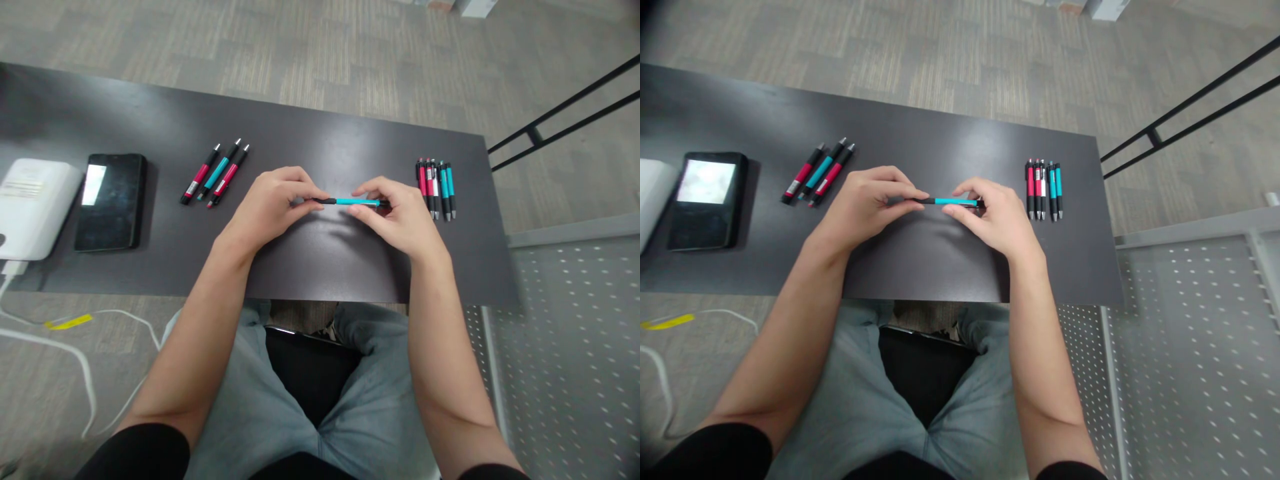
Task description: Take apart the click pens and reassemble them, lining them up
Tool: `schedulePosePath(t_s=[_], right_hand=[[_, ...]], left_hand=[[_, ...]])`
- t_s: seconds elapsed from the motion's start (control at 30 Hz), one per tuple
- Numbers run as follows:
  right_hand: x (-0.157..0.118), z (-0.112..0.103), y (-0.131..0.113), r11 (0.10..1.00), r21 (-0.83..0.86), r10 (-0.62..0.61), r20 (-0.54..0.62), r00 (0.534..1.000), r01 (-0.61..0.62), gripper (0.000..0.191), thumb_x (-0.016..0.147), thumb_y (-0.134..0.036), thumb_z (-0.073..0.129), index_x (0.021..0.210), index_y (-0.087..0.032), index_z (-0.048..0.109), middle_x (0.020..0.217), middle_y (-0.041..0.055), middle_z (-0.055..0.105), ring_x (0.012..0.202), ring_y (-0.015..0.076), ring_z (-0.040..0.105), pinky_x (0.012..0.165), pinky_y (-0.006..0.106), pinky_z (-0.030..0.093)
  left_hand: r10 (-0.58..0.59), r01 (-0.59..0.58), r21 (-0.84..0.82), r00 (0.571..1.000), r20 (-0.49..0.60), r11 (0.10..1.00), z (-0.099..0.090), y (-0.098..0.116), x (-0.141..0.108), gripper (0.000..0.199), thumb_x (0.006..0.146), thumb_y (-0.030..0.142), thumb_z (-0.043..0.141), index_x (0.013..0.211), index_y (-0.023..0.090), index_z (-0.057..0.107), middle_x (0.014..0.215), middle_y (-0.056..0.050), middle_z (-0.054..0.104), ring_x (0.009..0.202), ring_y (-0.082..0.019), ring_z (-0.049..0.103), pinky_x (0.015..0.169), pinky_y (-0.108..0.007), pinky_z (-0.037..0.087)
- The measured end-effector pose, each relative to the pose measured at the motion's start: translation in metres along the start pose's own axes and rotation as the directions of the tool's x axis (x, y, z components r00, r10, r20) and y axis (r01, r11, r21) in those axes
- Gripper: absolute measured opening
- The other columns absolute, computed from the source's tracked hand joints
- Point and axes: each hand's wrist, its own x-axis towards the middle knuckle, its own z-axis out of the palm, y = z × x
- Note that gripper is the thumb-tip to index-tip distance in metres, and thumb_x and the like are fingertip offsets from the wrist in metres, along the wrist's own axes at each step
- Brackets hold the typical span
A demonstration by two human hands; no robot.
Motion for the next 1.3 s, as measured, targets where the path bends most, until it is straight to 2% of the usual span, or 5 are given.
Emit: schedulePosePath(t_s=[0.2,0.37,0.5,0.67,1.3], right_hand=[[0.000,-0.001,-0.003,0.998,-0.055,-0.011,0.010,1.000,0.012,0.058,0.124,-0.075,0.075,0.089,-0.028,0.082,0.091,0.0096,0.084,0.083,0.0281,0.069,0.083,0.048,0.048],[-0.001,-0.003,-0.003,1.000,0.001,0.017,0.013,1.000,-0.017,0.047,0.111,-0.076,0.093,0.115,-0.030,0.088,0.103,0.0069,0.088,0.084,0.0274,0.068,0.081,0.046,0.053],[-0.001,-0.005,-0.005,0.999,-0.032,0.028,0.057,0.998,-0.026,0.052,0.121,-0.077,0.081,0.094,-0.032,0.081,0.101,0.0122,0.085,0.092,0.0342,0.072,0.088,0.054,0.056],[-0.002,-0.006,-0.008,0.999,-0.034,0.041,0.079,0.996,-0.038,0.042,0.112,-0.076,0.093,0.112,-0.034,0.087,0.115,0.0127,0.089,0.095,0.0352,0.074,0.092,0.055,0.060],[-0.002,-0.006,-0.012,0.998,-0.055,0.036,0.040,0.999,-0.034,0.045,0.116,-0.081,0.084,0.109,-0.037,0.087,0.113,0.0133,0.091,0.098,0.0387,0.075,0.091,0.062,0.064]], left_hand=[[0.014,-0.014,-0.012,1.000,0.003,1.000,0.002,-0.001,0.000,0.030,0.120,0.057,0.092,0.124,0.031,0.106,0.113,-0.010,0.092,0.098,-0.027,0.085,0.098,-0.042,0.069],[0.003,-0.003,-0.006,1.000,0.007,1.000,0.002,0.000,0.001,0.028,0.119,0.055,0.093,0.125,0.031,0.105,0.114,-0.010,0.093,0.098,-0.027,0.084,0.098,-0.043,0.070],[-0.004,0.004,-0.002,1.000,0.018,1.000,0.001,0.000,0.001,0.023,0.118,0.052,0.094,0.121,0.032,0.106,0.114,-0.010,0.093,0.101,-0.028,0.085,0.099,-0.044,0.070],[0.002,-0.002,-0.001,1.000,0.014,1.000,0.002,-0.001,0.001,0.019,0.116,0.046,0.097,0.122,0.031,0.106,0.114,-0.010,0.092,0.102,-0.028,0.085,0.101,-0.043,0.070],[-0.068,0.068,-0.002,0.998,0.007,0.998,-0.001,0.007,0.002,0.036,0.120,0.059,0.090,0.128,0.026,0.101,0.118,-0.010,0.093,0.109,-0.030,0.086,0.101,-0.043,0.068]])
